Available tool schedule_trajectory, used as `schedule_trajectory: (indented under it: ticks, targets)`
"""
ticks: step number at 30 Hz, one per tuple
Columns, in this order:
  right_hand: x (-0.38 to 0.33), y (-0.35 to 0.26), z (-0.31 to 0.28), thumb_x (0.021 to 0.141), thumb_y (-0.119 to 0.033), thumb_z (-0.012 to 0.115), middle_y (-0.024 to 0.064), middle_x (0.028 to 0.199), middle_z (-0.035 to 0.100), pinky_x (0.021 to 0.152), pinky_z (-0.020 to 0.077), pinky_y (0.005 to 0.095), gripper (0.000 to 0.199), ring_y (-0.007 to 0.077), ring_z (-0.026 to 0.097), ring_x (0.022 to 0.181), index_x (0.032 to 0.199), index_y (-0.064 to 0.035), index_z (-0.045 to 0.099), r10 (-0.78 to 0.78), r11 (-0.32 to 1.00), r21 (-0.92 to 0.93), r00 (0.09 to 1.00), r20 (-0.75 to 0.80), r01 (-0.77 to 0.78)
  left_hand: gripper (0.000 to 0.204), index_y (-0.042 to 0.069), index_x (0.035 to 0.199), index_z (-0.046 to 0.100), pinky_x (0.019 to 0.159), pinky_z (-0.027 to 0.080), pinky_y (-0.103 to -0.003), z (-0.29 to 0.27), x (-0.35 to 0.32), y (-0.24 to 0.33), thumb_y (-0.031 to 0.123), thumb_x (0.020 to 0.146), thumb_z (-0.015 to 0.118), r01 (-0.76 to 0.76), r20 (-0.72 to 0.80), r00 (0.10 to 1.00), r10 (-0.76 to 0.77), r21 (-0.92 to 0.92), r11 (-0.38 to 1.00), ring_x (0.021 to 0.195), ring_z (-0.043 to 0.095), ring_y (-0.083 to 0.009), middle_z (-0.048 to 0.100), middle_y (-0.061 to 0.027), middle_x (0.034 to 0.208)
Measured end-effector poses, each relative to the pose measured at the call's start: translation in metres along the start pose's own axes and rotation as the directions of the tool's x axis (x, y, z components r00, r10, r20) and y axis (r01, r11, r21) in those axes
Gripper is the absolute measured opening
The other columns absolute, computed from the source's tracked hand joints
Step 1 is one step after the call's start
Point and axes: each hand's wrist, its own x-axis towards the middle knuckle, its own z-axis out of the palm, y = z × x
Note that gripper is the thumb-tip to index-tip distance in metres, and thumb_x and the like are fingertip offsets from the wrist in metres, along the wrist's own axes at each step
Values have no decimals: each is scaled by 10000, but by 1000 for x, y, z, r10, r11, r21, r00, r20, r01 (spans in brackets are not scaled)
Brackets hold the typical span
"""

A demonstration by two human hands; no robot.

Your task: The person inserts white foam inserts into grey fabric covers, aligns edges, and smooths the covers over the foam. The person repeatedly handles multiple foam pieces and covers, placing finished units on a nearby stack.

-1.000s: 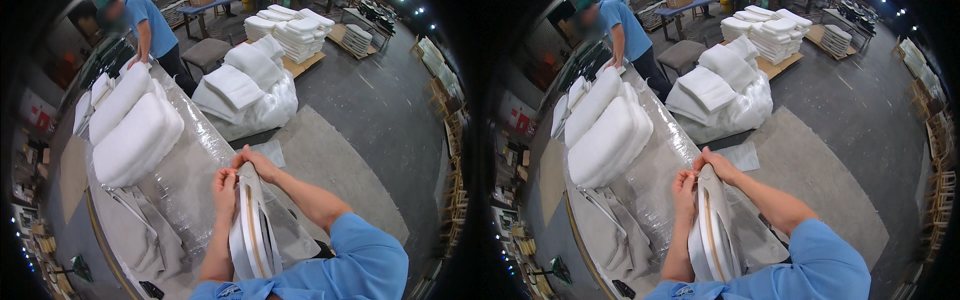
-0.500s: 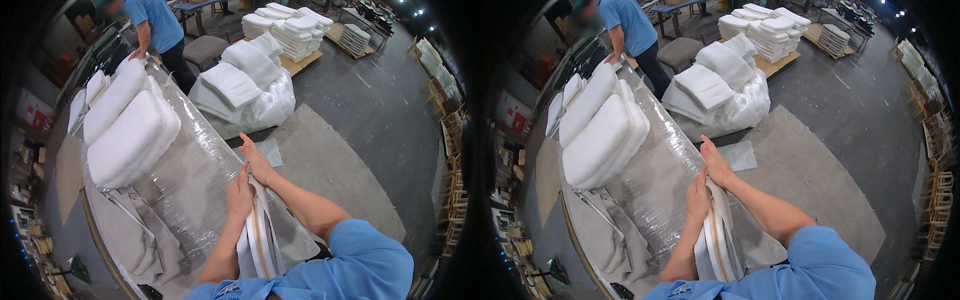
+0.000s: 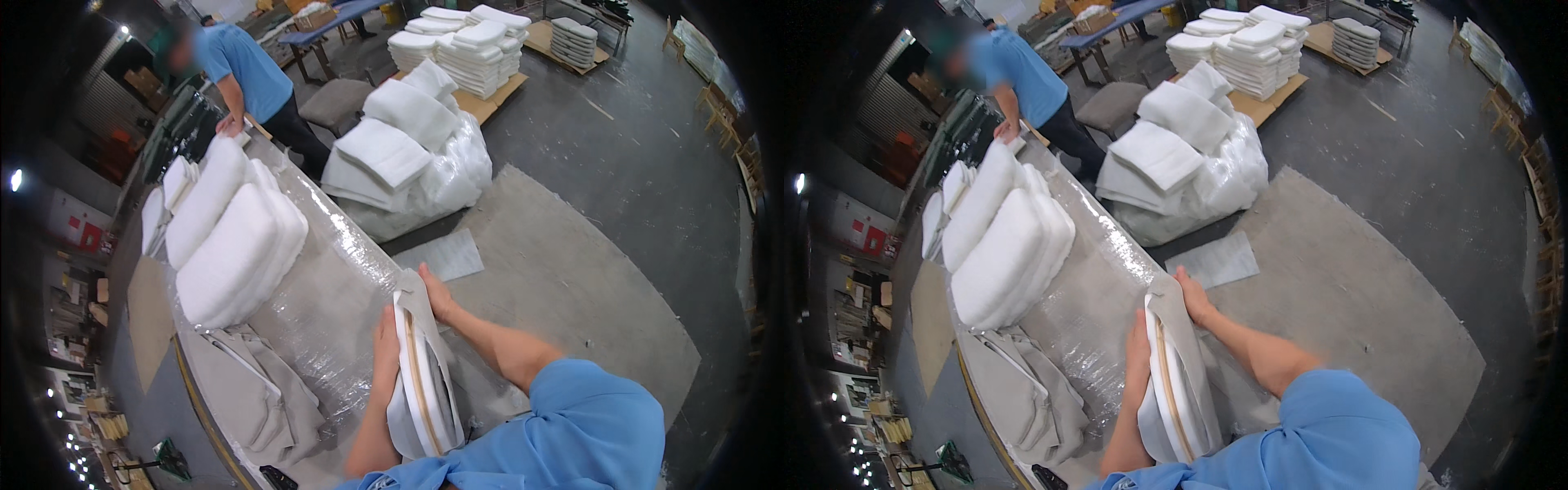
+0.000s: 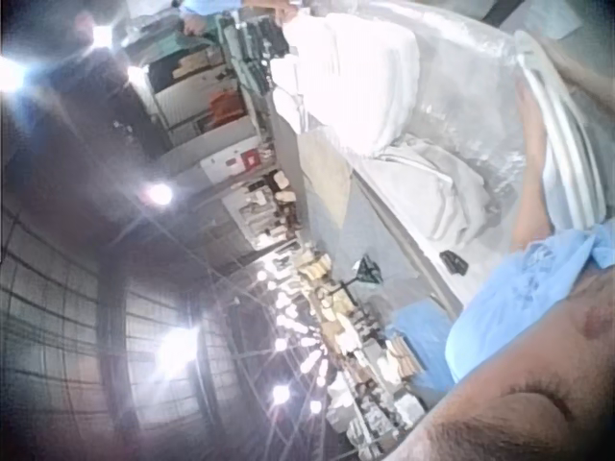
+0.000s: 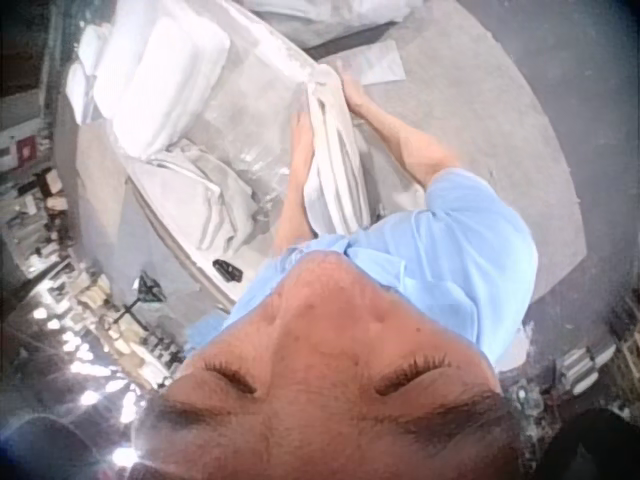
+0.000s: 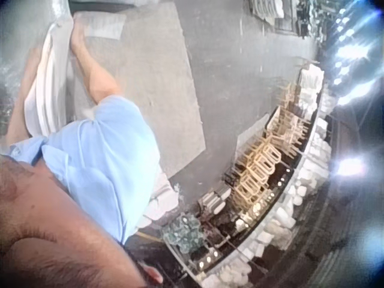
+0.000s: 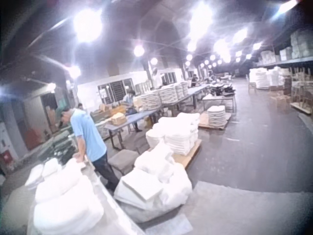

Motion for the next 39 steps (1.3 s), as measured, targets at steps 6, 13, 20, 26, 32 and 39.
schedule_trajectory:
  ticks: [6,13,20,26,32,39]
  targets:
    - [-42,-106,58,1119,-447,445,88,986,727,888,501,363,550,196,637,929,951,-5,725,-390,911,-155,921,-18,383,994,12,1637,335,1228,336,-374,-38,-71,64,798,1029,290,-83,103,987,127,-352,932,1459,464,-226,463,-128,1619]
    - [-186,-222,120,1018,-298,656,110,799,672,768,493,378,324,259,603,764,876,-12,715,-936,275,-268,321,147,923,795,-12,1553,462,1066,487,-358,-57,-215,209,500,977,658,-465,226,882,413,282,839,1258,640,-244,643,-170,1418]
    - [-201,-238,104,1102,-418,499,72,757,671,675,467,297,560,167,608,726,802,-1,721,-570,617,-184,595,566,765,661,-31,1485,481,978,529,-380,-29,-271,200,142,903,742,-337,43,916,398,618,710,1135,697,-318,690,-236,1238]
    - [-192,-203,96,1101,-674,260,58,716,685,625,475,291,882,140,618,657,791,14,716,-538,743,-87,670,512,664,730,-13,1517,430,1011,523,-408,-13,-288,176,92,874,760,-366,-5,879,476,634,681,1185,684,-346,650,-238,1336]
    - [-181,-162,81,1085,-709,221,81,728,695,638,504,311,920,168,652,677,828,24,712,-607,718,-63,668,431,693,783,1,1547,403,1056,508,-420,-8,-304,171,114,871,782,-263,-47,922,385,655,709,1266,654,-367,632,-247,1380]
    - [-187,-120,61,1118,-414,354,159,774,704,706,527,380,604,291,677,714,888,17,709,-608,680,-208,699,377,703,736,11,1512,469,1030,524,-419,-42,-339,172,129,864,796,-232,15,946,322,724,650,1212,687,-376,679,-244,1310]
